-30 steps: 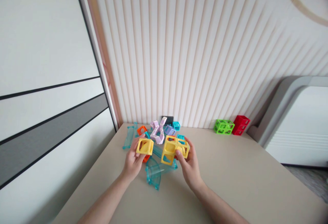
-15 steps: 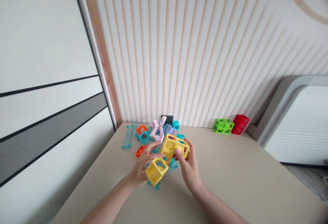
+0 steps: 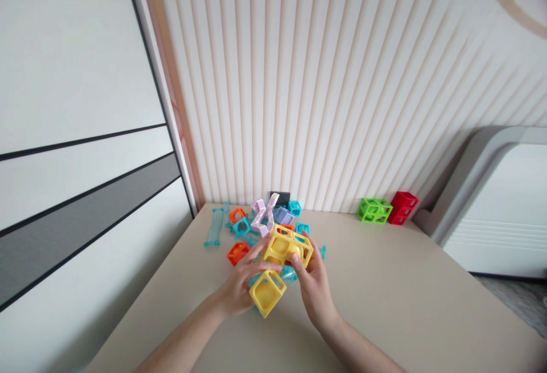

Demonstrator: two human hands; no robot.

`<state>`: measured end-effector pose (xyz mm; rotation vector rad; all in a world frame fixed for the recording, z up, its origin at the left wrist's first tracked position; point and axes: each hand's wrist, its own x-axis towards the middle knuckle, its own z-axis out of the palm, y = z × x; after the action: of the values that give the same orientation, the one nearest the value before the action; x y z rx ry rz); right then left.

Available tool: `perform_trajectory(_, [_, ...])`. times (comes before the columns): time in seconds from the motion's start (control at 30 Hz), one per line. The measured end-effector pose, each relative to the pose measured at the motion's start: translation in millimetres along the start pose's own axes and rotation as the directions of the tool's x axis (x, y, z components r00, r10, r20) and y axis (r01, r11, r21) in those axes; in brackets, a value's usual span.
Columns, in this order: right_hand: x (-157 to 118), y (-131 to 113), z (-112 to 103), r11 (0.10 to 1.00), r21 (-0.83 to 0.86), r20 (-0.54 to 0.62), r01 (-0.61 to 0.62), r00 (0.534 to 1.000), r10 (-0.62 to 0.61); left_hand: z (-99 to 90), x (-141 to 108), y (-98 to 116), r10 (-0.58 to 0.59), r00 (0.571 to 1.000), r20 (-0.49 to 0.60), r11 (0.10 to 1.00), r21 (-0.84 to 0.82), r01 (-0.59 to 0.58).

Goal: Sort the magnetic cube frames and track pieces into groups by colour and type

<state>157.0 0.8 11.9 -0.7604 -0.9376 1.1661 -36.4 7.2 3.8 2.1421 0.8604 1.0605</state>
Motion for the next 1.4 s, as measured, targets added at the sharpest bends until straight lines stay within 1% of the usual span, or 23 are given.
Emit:
perform_trajectory(0.07, [0.1, -0.5, -0.4, 0.999, 0.015, 0.028, -0.03, 0.999, 0.029, -0.6, 2.3, 5.5, 0.001, 1.0, 0.026, 1.0, 0.007, -0.002])
perform_trajectory(0.13, [0.1, -1.0, -0.9, 0.997, 0.023, 0.056, -0.067, 0.996, 0.066, -0.3, 4.3, 10.0, 0.027, 0.999, 0.018, 1.0, 0.014, -0.027])
perform_trajectory(0.23, [-0.4, -2.1, -1.7, 0.996, 0.016, 0.108, -0.091, 0.99, 0.088, 0.3, 5.7, 12.8, 0.061, 0.997, -0.043, 0.998, 0.009, -0.06])
perform_trajectory(0.43, [-2.9, -10.0, -1.1, 0.998, -0.013, 0.23, -0.068, 0.971, 0.069, -1.7, 4.4, 8.8, 0.065, 0.988, -0.143, 0.997, -0.026, -0.069])
perform_trajectory(0.63, [-4.6, -21.2, 5.2, 0.999, -0.025, 0.341, -0.046, 0.939, 0.052, -1.0, 2.4, 4.5, 0.088, 0.964, -0.251, 0.994, -0.035, -0.099])
perform_trajectory(0.77, [-9.3, -16.0, 3.4, 0.995, -0.077, 0.374, -0.067, 0.923, 0.091, -0.5, 0.7, 1.6, 0.069, 0.933, -0.353, 0.997, 0.001, -0.073])
perform_trajectory(0.83, [-12.1, -11.3, -0.3, 0.988, -0.151, 0.366, -0.039, 0.926, 0.092, -0.7, -0.6, -0.4, 0.075, 0.907, -0.414, 0.997, 0.033, -0.067])
perform_trajectory(0.9, [-14.6, -8.5, -3.6, 0.971, -0.236, 0.367, 0.038, 0.929, 0.053, -0.9, -2.0, -2.4, 0.1, 0.884, -0.457, 0.994, 0.09, -0.065])
perform_trajectory(0.97, [-16.4, -8.8, -5.4, 0.946, -0.295, 0.393, 0.132, 0.92, -0.005, -0.8, -3.1, -4.1, 0.133, 0.867, -0.48, 0.985, 0.159, -0.063])
perform_trajectory(1.07, [-18.3, -11.3, -5.6, 0.917, -0.336, 0.428, 0.216, 0.902, -0.055, -0.1, -3.9, -5.8, 0.197, 0.859, -0.473, 0.958, 0.279, -0.066])
perform_trajectory(1.13, [-18.9, -11.3, -5.3, 0.902, -0.363, 0.423, 0.233, 0.904, -0.063, 0.4, -4.0, -6.3, 0.229, 0.865, -0.447, 0.934, 0.351, -0.065])
perform_trajectory(1.2, [-19.0, -9.5, -5.2, 0.886, -0.406, 0.399, 0.223, 0.916, -0.048, 0.9, -4.0, -5.9, 0.25, 0.876, -0.412, 0.916, 0.395, -0.075])
perform_trajectory(1.3, [-18.4, -6.5, -5.3, 0.872, -0.455, 0.357, 0.18, 0.934, -0.007, 1.6, -3.9, -3.8, 0.265, 0.89, -0.37, 0.909, 0.404, -0.103])
perform_trajectory(1.4, [-18.4, -6.2, -5.5, 0.879, -0.448, 0.34, 0.162, 0.94, 0.0, 2.4, -3.3, -1.5, 0.253, 0.886, -0.388, 0.924, 0.367, -0.104])
